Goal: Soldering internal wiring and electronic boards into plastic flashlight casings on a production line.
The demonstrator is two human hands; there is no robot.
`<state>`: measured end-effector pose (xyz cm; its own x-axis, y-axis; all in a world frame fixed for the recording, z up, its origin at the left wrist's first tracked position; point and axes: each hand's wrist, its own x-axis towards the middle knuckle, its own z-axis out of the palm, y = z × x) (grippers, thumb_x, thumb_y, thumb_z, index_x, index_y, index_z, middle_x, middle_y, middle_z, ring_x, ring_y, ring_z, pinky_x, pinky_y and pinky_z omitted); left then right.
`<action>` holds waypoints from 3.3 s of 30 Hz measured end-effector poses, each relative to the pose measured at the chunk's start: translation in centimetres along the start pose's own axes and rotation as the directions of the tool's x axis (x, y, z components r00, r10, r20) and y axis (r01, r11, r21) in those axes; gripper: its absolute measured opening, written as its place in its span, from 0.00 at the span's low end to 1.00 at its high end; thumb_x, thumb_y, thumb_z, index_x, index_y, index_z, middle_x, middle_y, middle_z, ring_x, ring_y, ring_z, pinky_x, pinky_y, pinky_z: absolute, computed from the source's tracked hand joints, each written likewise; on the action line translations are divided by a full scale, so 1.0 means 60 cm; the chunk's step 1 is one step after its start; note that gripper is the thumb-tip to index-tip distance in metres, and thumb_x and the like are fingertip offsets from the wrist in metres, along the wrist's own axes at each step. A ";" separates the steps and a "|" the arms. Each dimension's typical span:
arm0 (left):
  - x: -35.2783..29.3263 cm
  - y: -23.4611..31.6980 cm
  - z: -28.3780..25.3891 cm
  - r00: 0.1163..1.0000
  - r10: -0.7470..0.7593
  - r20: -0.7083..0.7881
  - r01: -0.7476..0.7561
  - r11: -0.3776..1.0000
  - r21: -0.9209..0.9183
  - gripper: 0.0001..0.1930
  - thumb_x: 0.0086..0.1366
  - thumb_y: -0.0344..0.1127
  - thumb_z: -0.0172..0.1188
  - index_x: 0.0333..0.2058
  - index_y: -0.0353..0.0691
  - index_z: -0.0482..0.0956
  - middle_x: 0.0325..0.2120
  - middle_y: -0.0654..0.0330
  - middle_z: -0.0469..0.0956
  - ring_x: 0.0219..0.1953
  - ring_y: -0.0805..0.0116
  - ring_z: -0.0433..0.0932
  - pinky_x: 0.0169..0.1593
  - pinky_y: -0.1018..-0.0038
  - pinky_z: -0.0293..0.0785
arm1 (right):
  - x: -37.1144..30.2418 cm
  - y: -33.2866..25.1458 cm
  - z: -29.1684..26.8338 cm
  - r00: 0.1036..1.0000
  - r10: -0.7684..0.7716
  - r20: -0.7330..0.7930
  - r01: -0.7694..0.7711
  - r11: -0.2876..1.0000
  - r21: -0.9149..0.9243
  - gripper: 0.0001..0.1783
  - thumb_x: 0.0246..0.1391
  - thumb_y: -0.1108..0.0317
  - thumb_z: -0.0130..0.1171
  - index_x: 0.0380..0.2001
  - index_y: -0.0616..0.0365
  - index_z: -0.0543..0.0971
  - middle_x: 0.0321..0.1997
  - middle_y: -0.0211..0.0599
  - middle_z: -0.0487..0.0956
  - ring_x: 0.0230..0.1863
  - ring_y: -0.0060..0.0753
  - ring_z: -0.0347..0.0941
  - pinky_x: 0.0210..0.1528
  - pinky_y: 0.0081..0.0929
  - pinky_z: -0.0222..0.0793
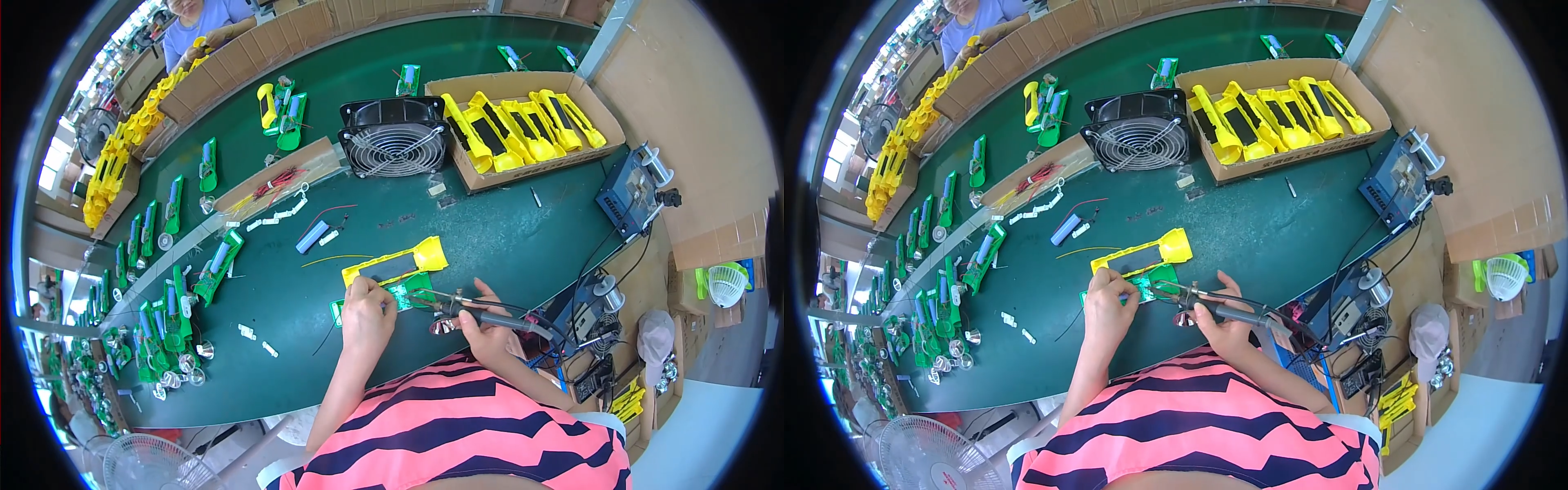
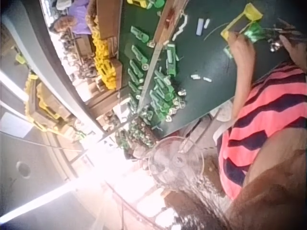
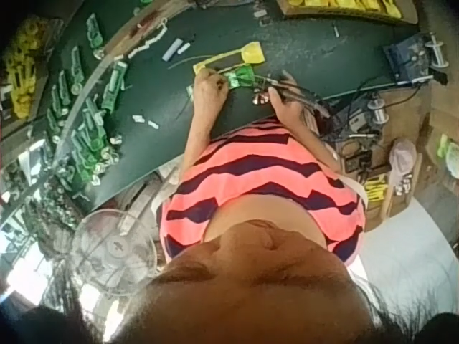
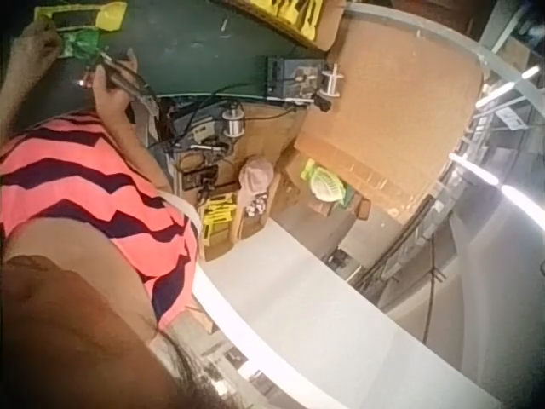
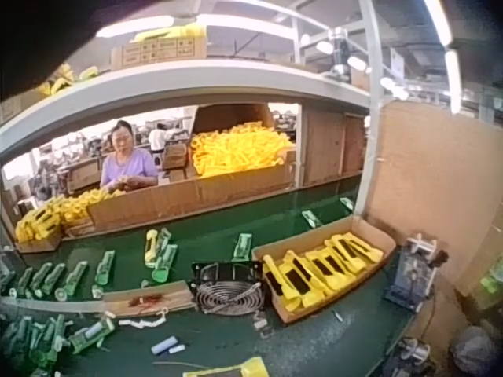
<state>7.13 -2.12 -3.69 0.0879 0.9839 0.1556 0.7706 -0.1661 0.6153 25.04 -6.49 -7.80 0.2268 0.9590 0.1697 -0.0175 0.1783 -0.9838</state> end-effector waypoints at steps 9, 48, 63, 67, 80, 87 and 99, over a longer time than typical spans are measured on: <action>0.003 0.001 -0.001 0.999 -0.045 0.016 0.045 0.999 -0.023 0.03 0.39 0.22 0.59 0.16 0.34 0.74 0.25 0.55 0.67 0.30 0.58 0.70 0.33 0.68 0.68 | 0.006 -0.007 -0.023 0.999 -0.048 0.004 0.048 0.998 -0.035 0.09 0.42 0.76 0.56 0.30 0.59 0.72 0.18 0.31 0.76 0.25 0.23 0.74 0.58 0.46 0.47; -0.028 -0.007 -0.015 0.920 0.392 -0.004 -0.385 0.905 0.183 0.08 0.43 0.25 0.60 0.26 0.41 0.78 0.21 0.63 0.69 0.21 0.67 0.70 0.23 0.74 0.67 | 0.008 -0.026 -0.011 0.999 0.000 0.053 0.004 0.997 -0.074 0.06 0.39 0.75 0.58 0.25 0.61 0.74 0.18 0.30 0.75 0.23 0.24 0.72 0.56 0.46 0.51; -0.017 -0.001 -0.024 0.910 0.396 0.122 -0.414 0.883 0.220 0.06 0.44 0.26 0.58 0.25 0.40 0.77 0.19 0.63 0.66 0.19 0.67 0.70 0.21 0.74 0.67 | 0.014 -0.007 -0.002 0.985 -0.152 0.081 0.164 0.973 -0.161 0.07 0.38 0.72 0.60 0.24 0.60 0.75 0.18 0.32 0.74 0.23 0.26 0.71 0.56 0.47 0.53; -0.016 -0.001 -0.024 0.915 0.383 0.129 -0.403 0.888 0.221 0.06 0.44 0.26 0.58 0.25 0.40 0.77 0.18 0.62 0.66 0.18 0.67 0.70 0.21 0.73 0.66 | 0.012 -0.006 -0.001 0.991 -0.123 0.061 0.130 0.983 -0.128 0.06 0.39 0.72 0.60 0.24 0.60 0.75 0.18 0.32 0.74 0.24 0.26 0.71 0.56 0.47 0.53; -0.019 0.006 -0.026 0.923 0.330 0.196 -0.373 0.893 0.252 0.09 0.41 0.26 0.54 0.26 0.37 0.75 0.22 0.61 0.66 0.25 0.66 0.71 0.28 0.73 0.68 | 0.018 -0.017 -0.023 0.994 0.102 -0.030 -0.100 0.993 0.067 0.07 0.43 0.76 0.55 0.30 0.60 0.71 0.15 0.28 0.75 0.25 0.21 0.73 0.59 0.45 0.44; -0.023 0.015 -0.023 0.914 0.371 0.165 -0.405 0.856 0.320 0.10 0.41 0.27 0.54 0.27 0.37 0.75 0.23 0.61 0.66 0.28 0.66 0.68 0.33 0.72 0.65 | 0.014 0.010 -0.080 0.997 -0.078 -0.019 0.077 0.996 -0.047 0.11 0.46 0.78 0.50 0.36 0.68 0.66 0.54 0.60 0.58 0.24 0.26 0.75 0.27 0.14 0.72; 0.019 -0.026 -0.035 0.940 0.184 -0.289 -0.167 0.983 0.082 0.13 0.42 0.24 0.59 0.31 0.38 0.76 0.24 0.56 0.70 0.29 0.58 0.69 0.33 0.68 0.67 | 0.045 -0.028 -0.113 0.950 -0.219 -0.221 0.205 0.975 -0.085 0.13 0.47 0.77 0.51 0.38 0.69 0.67 0.39 0.48 0.71 0.24 0.24 0.74 0.29 0.16 0.72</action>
<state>4.70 -0.85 -2.85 0.0418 0.8750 0.4824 0.7943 -0.3220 0.5152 32.26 -5.67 -6.08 0.4349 0.8237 0.3639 0.1119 0.3515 -0.9295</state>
